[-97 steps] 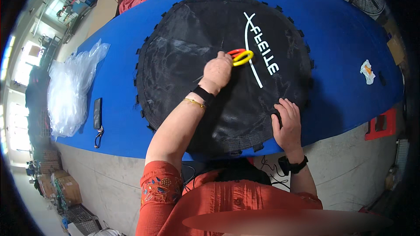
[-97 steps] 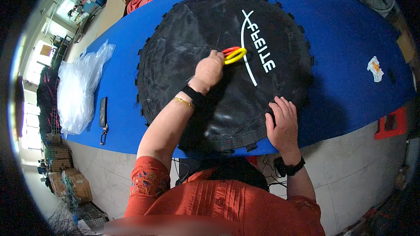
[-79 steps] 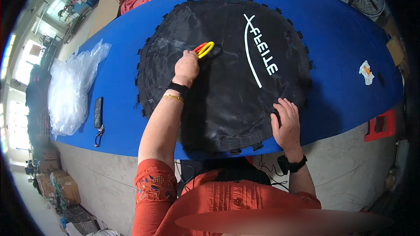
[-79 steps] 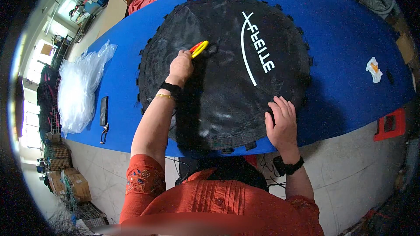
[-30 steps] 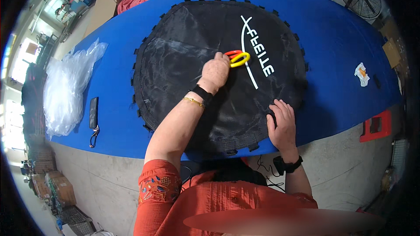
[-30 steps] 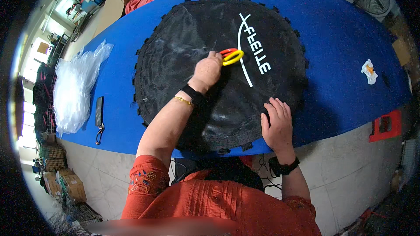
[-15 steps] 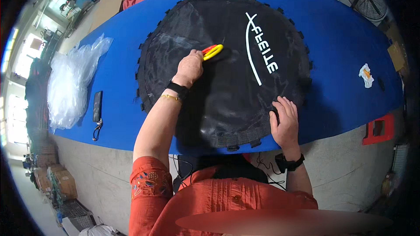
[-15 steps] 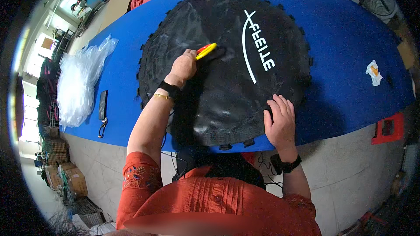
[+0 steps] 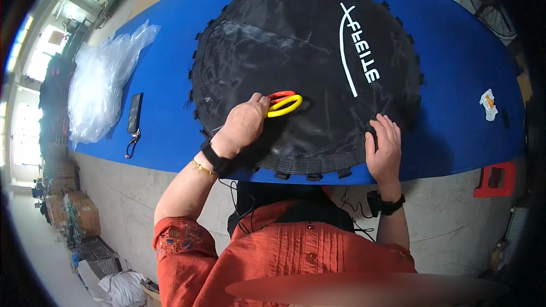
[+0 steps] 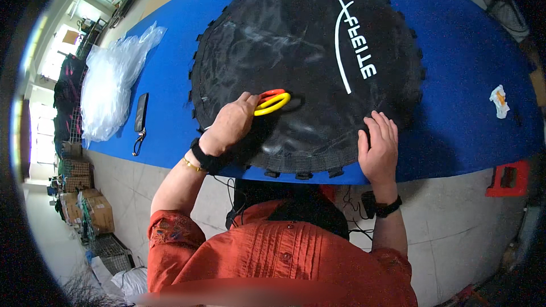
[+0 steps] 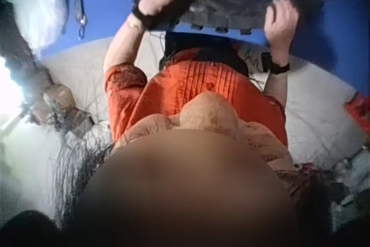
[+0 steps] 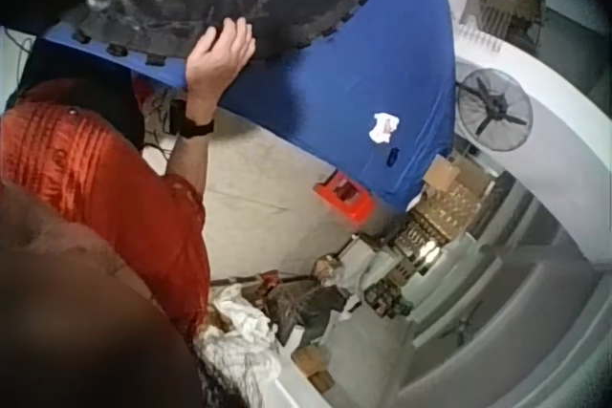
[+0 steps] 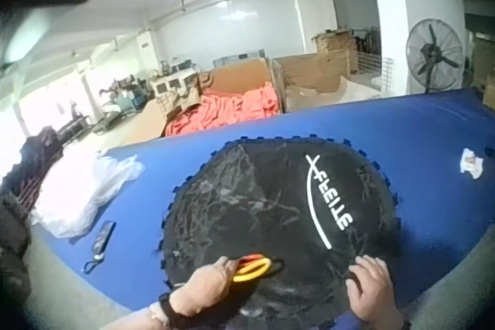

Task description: Trimming the excess material from a circular mesh mat using scissors at a workbench.

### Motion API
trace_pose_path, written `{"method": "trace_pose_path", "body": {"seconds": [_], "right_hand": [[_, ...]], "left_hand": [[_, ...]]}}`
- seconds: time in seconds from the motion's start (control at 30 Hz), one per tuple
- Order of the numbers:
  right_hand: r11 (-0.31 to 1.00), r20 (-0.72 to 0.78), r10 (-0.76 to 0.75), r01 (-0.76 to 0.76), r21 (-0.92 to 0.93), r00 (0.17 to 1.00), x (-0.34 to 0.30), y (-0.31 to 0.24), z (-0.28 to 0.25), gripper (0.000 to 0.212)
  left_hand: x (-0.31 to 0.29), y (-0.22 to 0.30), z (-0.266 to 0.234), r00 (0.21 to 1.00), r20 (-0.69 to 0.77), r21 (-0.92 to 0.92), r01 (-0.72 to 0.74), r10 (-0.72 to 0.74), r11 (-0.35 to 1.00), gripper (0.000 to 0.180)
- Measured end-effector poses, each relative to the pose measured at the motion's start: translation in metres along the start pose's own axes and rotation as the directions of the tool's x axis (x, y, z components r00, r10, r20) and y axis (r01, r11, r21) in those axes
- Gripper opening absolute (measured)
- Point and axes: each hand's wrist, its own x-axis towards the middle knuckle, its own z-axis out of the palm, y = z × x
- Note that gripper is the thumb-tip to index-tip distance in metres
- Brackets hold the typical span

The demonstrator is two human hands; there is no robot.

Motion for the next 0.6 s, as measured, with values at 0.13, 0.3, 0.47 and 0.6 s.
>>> {"method": "trace_pose_path", "body": {"seconds": [0.13, 0.3, 0.47, 0.6], "right_hand": [[0.999, 0.017, 0.004, -0.003, -0.043, 1.000, 0.000, 0.002, -0.002, 0.030], [0.999, 0.023, -0.010, 0.011, -0.041, 1.000, 0.000, 0.003, 0.000, 0.030], [0.998, 0.012, -0.022, 0.022, -0.059, 1.000, -0.001, 0.006, 0.003, 0.029], [0.997, 0.011, -0.022, 0.023, -0.071, 1.000, -0.001, 0.007, 0.005, 0.030]], "left_hand": [[-0.040, 0.004, -0.008, 0.999, 0.014, 0.001, 0.047, -0.047, 0.999, 0.031], [-0.078, 0.003, -0.012, 0.988, 0.016, 0.066, 0.150, -0.151, 0.986, 0.036], [-0.089, -0.013, -0.012, 0.970, -0.035, 0.040, 0.242, -0.241, 0.969, 0.035], [-0.088, -0.037, -0.009, 0.957, -0.081, 0.028, 0.280, -0.277, 0.959, 0.038]]}}
